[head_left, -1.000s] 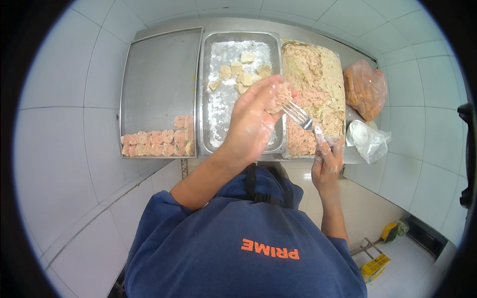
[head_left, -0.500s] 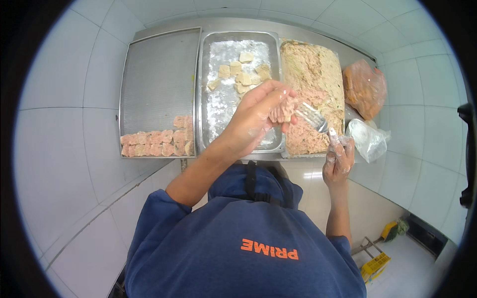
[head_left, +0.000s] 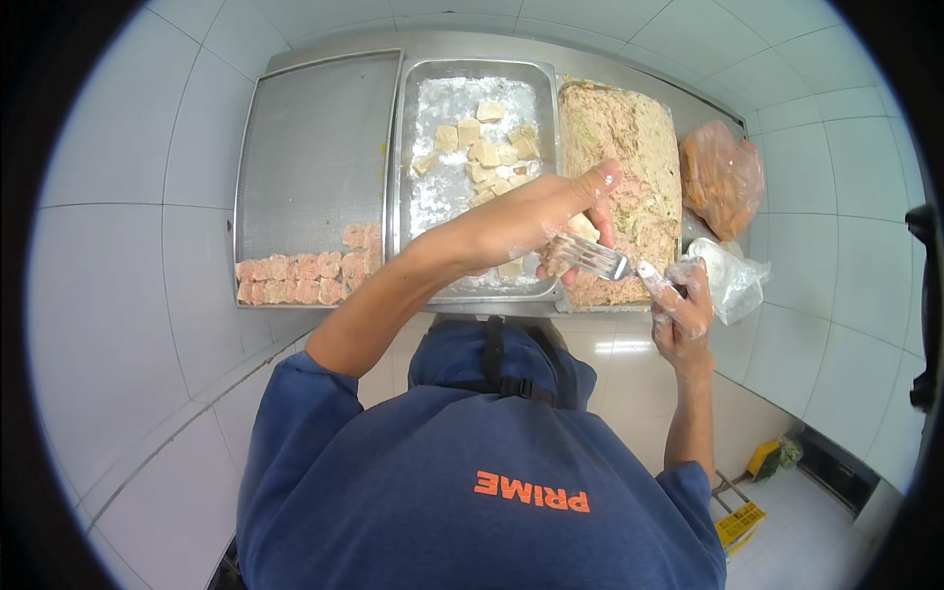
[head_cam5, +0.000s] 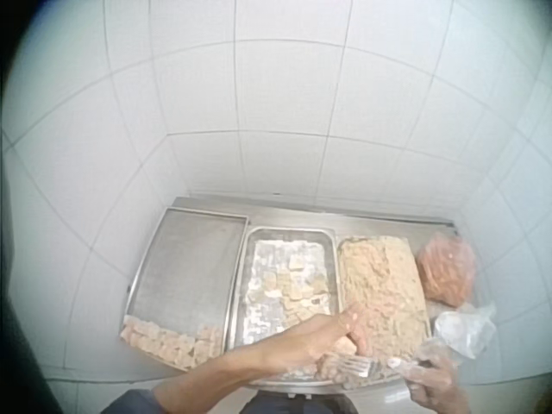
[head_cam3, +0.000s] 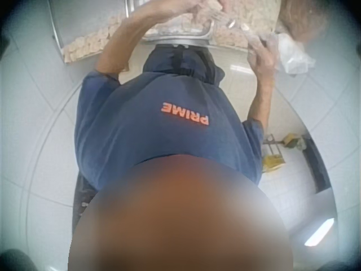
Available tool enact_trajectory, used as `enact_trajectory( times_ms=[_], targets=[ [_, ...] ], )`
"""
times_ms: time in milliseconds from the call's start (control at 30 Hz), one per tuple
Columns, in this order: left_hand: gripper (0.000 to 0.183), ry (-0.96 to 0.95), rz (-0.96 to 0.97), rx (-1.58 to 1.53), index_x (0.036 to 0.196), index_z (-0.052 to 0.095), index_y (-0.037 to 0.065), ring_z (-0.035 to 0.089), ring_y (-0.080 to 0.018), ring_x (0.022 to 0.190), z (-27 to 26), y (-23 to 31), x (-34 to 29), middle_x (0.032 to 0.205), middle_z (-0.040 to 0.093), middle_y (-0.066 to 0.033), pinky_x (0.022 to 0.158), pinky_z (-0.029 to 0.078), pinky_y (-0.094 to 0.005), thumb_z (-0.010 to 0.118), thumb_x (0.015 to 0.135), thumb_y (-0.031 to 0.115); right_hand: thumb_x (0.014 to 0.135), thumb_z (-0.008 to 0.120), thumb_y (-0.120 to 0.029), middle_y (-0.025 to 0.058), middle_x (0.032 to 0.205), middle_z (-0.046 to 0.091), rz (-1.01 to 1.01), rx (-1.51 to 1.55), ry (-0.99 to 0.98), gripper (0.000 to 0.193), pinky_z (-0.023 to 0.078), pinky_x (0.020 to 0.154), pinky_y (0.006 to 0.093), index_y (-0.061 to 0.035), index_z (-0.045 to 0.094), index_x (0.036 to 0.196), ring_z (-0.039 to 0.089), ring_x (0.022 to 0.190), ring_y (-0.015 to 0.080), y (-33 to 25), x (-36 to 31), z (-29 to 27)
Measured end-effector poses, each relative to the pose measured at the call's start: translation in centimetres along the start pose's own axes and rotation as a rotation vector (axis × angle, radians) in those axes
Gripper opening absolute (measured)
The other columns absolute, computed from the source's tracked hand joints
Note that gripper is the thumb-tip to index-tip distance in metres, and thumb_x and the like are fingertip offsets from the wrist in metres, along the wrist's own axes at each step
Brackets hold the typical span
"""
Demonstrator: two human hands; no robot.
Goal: The person repeatedly scoops ground meat with a fork, places it onto small dough pieces, and arranges the formed meatballs in a tray. The process is continuous and repetitive throughout the clip.
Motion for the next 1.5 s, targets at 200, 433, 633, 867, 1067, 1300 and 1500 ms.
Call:
enact_trajectory(
  times_ms=[200, 433, 633, 867, 1067, 1300, 1500],
  targets=[
    [0.081, 0.002, -0.065, 0.136, 0.094, 0.067, 0.006, 0.061, -0.0125, 0.061, -0.9, 0.7, -0.8, 0.076, 0.067, -0.0062, 0.055, 0.048, -0.0274, 0.024, 0.107, 0.073, 0.078, 0.073, -0.001, 0.0104, 0.089, 0.052, -0.008, -0.060, -0.011, 0.045, 0.041, 0.067, 0.0388, -0.0149, 0.081, 0.120, 0.049, 0.079, 0.0291, 0.3, 1.1, -0.4],
    [0.084, -0.058, -0.073, 0.300, 0.097, 0.067, 0.006, 0.060, -0.0118, 0.066, -0.7, 0.6, -0.3, 0.078, 0.068, -0.0047, 0.054, 0.047, -0.0276, 0.023, 0.105, 0.076, 0.078, 0.072, 0.000, 0.0101, 0.087, 0.050, -0.045, -0.041, -0.073, 0.046, 0.041, 0.068, 0.0382, -0.0154, 0.080, 0.120, 0.048, 0.078, 0.0281, 0.3, 1.7, -0.5],
    [0.084, -0.036, -0.053, 0.215, 0.100, 0.069, 0.004, 0.061, -0.0139, 0.065, -1.5, 0.2, -0.7, 0.079, 0.068, -0.0053, 0.056, 0.049, -0.0276, 0.022, 0.106, 0.074, 0.079, 0.070, 0.003, 0.0102, 0.087, 0.049, 0.033, -0.054, -0.054, 0.049, 0.041, 0.068, 0.0382, -0.0149, 0.080, 0.123, 0.048, 0.078, 0.0279, 1.1, 1.3, -0.4],
    [0.077, 0.060, -0.038, -0.043, 0.120, 0.069, 0.001, 0.074, -0.0230, 0.091, -2.6, -1.0, -0.9, 0.099, 0.070, -0.0163, 0.069, 0.061, -0.0329, 0.031, 0.109, 0.067, 0.080, 0.070, 0.006, 0.0104, 0.087, 0.049, 0.087, -0.050, -0.033, 0.048, 0.041, 0.068, 0.0380, -0.0111, 0.078, 0.124, 0.049, 0.078, 0.0276, 0.8, 0.7, 0.3],
    [0.070, 0.233, 0.114, -0.325, 0.126, 0.066, -0.001, 0.072, -0.0305, 0.105, -2.5, -1.5, -0.5, 0.114, 0.067, -0.0216, 0.079, 0.066, -0.0430, 0.035, 0.111, 0.059, 0.081, 0.068, 0.007, 0.0113, 0.088, 0.050, 0.102, -0.018, 0.028, 0.047, 0.043, 0.070, 0.0379, -0.0090, 0.078, 0.124, 0.051, 0.080, 0.0276, 0.4, 0.3, 1.1],
    [0.071, 0.172, 0.194, -0.496, 0.130, 0.061, -0.005, 0.068, -0.0313, 0.118, -2.8, -1.1, -0.9, 0.119, 0.067, -0.0235, 0.096, 0.061, -0.0520, 0.039, 0.110, 0.060, 0.082, 0.069, 0.006, 0.0119, 0.091, 0.053, 0.181, 0.022, 0.084, 0.046, 0.044, 0.071, 0.0381, -0.0078, 0.077, 0.125, 0.052, 0.081, 0.0279, 0.5, -0.6, 1.7],
    [0.065, 0.226, 0.207, -0.475, 0.130, 0.061, -0.002, 0.070, -0.0282, 0.112, -2.7, -0.8, -1.5, 0.126, 0.065, -0.0216, 0.091, 0.063, -0.0436, 0.037, 0.112, 0.055, 0.082, 0.069, 0.006, 0.0122, 0.091, 0.053, 0.159, -0.006, 0.059, 0.046, 0.045, 0.071, 0.0386, -0.0082, 0.078, 0.125, 0.052, 0.082, 0.0286, -0.2, -0.5, 2.8]
  ],
)
Point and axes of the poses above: each hand's wrist, its own x-axis towards the middle knuckle, its own z-axis out of the palm, y = z × x, the point moved 4 cm from there along x, towards the middle knuckle
